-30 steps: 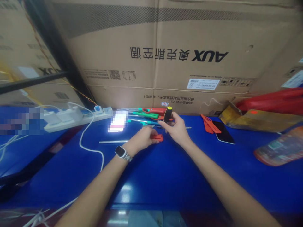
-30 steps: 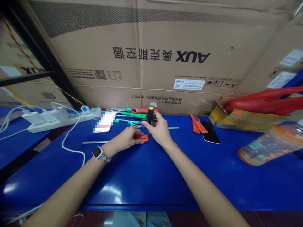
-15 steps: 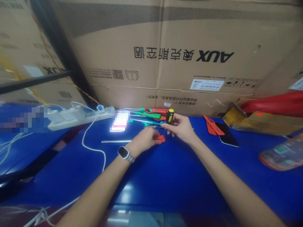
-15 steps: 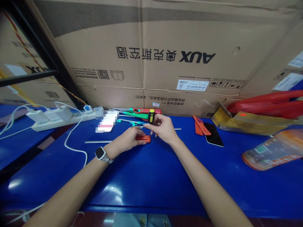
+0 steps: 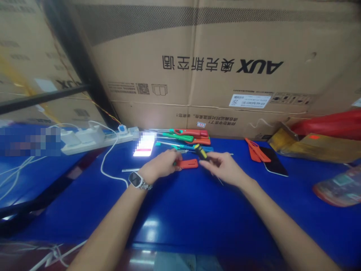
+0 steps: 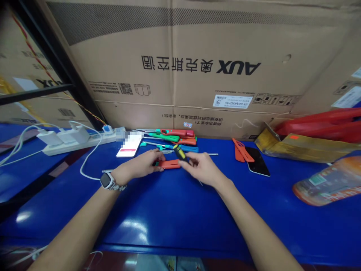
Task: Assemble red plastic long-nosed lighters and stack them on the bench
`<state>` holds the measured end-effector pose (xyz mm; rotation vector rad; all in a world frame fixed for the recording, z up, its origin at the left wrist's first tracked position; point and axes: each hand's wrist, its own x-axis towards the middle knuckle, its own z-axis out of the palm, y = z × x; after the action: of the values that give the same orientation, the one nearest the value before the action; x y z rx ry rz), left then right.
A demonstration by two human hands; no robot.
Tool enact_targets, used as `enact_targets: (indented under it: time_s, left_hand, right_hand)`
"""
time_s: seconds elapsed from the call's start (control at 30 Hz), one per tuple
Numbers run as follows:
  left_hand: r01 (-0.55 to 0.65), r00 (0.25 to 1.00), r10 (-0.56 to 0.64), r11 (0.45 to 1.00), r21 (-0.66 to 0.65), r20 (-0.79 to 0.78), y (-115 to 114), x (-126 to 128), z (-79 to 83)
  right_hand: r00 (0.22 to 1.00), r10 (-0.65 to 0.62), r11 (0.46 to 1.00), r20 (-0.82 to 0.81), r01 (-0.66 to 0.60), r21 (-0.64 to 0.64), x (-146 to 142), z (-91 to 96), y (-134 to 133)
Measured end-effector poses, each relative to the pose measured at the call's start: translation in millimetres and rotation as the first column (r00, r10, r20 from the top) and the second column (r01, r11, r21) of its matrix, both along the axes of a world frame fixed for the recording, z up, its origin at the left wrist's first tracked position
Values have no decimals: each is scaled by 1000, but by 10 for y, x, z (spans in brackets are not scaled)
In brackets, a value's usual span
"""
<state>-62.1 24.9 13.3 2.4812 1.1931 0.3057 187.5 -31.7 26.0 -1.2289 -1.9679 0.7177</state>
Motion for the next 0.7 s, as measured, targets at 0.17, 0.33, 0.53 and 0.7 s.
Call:
enact_targets:
  time_s: [0.17,0.33,0.53,0.7]
  left_hand:
    - [22,994,-34,994,111,106,-22,35,86]
    - [40,988,-73,972,232,135,-48,75,174]
    - [133,984,-167,925,357,65,-42,251,332]
    - [232,961,-271,898,375,55,209,427,507]
  right_hand:
    - [884,100,983,456,-158,91,-120,-170,-42]
    - [842,-11,966,540,-130,223,-201,-125,-83]
    - [860,-284,882,424,61,467,-120,79,-32]
    - [792,-299,867,532,-7,498,65,243,325]
